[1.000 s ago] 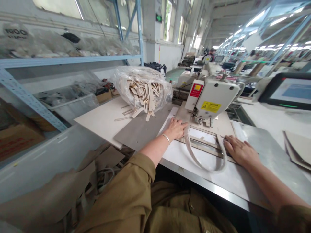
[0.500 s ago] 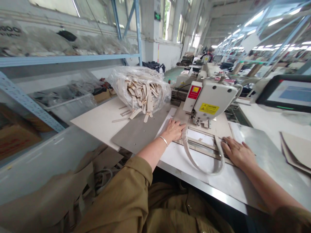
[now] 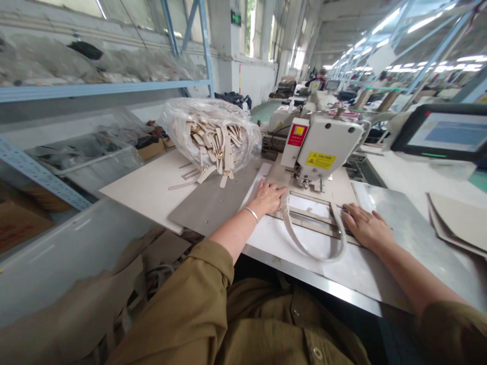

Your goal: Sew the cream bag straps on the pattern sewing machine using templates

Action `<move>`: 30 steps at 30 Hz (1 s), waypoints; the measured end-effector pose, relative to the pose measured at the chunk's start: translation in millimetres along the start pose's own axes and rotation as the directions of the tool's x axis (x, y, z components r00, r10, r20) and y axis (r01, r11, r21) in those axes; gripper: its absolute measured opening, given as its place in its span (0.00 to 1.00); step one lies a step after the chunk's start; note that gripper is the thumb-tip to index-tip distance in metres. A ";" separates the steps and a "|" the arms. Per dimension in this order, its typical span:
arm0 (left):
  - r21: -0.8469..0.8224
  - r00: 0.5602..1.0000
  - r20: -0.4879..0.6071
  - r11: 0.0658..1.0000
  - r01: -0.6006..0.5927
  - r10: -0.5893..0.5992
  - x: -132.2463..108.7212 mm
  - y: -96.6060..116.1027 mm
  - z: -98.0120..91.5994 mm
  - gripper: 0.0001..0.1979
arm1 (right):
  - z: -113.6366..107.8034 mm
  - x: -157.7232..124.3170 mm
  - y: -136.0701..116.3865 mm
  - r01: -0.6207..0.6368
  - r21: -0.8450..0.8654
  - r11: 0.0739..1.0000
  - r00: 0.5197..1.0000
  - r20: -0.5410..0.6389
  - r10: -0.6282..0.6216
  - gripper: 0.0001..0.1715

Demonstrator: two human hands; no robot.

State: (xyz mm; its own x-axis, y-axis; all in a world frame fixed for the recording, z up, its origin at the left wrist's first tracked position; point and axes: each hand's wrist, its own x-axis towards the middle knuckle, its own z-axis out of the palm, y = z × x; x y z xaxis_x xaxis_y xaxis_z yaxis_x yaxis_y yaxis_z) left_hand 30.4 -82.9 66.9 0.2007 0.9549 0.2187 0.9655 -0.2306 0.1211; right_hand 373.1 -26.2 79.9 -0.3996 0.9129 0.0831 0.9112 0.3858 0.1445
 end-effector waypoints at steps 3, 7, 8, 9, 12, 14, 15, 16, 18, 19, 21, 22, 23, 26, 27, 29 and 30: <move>-0.010 1.000 -0.009 1.000 0.000 0.000 -0.7 0.0 0.2 0.28 | 1.0 -0.3 0.2 0.003 -0.006 1.000 1.000 -0.005 -0.003 0.38; -0.022 1.000 -0.017 1.000 0.000 0.000 -0.8 -0.1 0.7 0.27 | 0.4 0.1 -0.3 0.000 -0.016 1.000 1.000 0.000 0.000 0.39; -0.025 1.000 -0.016 1.000 0.000 0.000 -0.8 -0.1 0.4 0.27 | -0.1 0.2 -0.5 0.003 -0.018 1.000 1.000 0.002 -0.003 0.39; -0.027 1.000 -0.014 1.000 0.000 0.000 -0.8 0.0 0.0 0.27 | -0.7 0.3 -0.7 0.007 -0.019 1.000 1.000 0.003 -0.007 0.39; -0.031 1.000 -0.006 1.000 -0.001 0.001 -1.2 0.2 -1.7 0.28 | -1.7 0.4 -0.8 0.011 -0.022 1.000 1.000 0.004 -0.010 0.40; -0.035 1.000 0.001 0.999 -0.001 0.001 -1.4 0.2 -2.3 0.28 | -1.4 0.5 -0.6 0.006 -0.020 1.000 1.000 0.007 -0.006 0.40; -0.038 1.000 0.005 0.999 -0.001 0.001 -1.3 0.1 -2.1 0.28 | -1.0 0.7 -0.4 0.004 -0.019 1.000 1.000 0.009 -0.004 0.39; -0.042 1.000 0.009 0.999 0.002 -0.001 -1.1 -0.1 -1.8 0.28 | -0.4 1.0 -0.2 0.004 -0.018 1.000 1.000 0.010 -0.004 0.39; -0.052 1.000 0.017 0.999 0.007 -0.006 -0.6 -0.4 -1.2 0.28 | 0.7 1.6 -0.2 0.006 -0.016 1.000 1.000 0.010 -0.006 0.38; -0.056 1.000 0.018 0.998 0.009 -0.008 -0.4 -0.6 -1.2 0.28 | 1.1 1.8 -0.2 0.008 -0.015 1.000 1.000 0.007 -0.008 0.38; -0.063 1.000 0.017 0.998 0.009 -0.008 -0.5 -0.5 -2.4 0.28 | 1.0 1.4 -0.4 0.011 -0.015 1.000 1.000 -0.001 -0.011 0.37; -0.065 1.000 0.014 0.998 0.008 -0.007 -0.7 -0.3 -3.6 0.28 | 0.7 0.9 -0.5 0.013 -0.015 1.000 1.000 -0.006 -0.013 0.37; -0.068 1.000 0.011 0.998 0.006 -0.005 -0.9 -0.1 -4.8 0.28 | 0.4 0.2 -0.4 0.017 -0.015 1.000 1.000 -0.012 -0.017 0.37; -0.079 1.000 -0.003 0.997 0.003 -0.003 0.5 -0.4 -5.6 0.30 | 1.7 -0.5 0.0 0.039 -0.019 0.999 0.998 -0.040 -0.039 0.36; -0.085 1.000 -0.011 0.996 0.007 -0.008 1.9 -0.9 -4.4 0.30 | 3.1 0.1 0.1 0.042 -0.023 0.999 0.997 -0.057 -0.044 0.35; -0.108 1.000 -0.022 0.994 0.019 -0.021 5.9 -1.9 -0.7 0.28 | 6.6 2.1 -0.1 0.038 -0.031 0.999 0.995 -0.095 -0.040 0.35; -0.122 0.999 -0.025 0.992 0.032 -0.035 7.9 -2.1 1.2 0.26 | 8.4 3.1 -0.4 0.032 -0.035 0.999 0.993 -0.114 -0.035 0.35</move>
State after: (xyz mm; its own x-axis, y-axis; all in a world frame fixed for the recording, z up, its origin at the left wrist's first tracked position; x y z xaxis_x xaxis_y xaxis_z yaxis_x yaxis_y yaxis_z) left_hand 30.2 -74.6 67.3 0.1623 0.9575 0.2386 0.9439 -0.2211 0.2452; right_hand 372.3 -22.4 71.9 -0.4404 0.8776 0.1895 0.8941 0.4095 0.1812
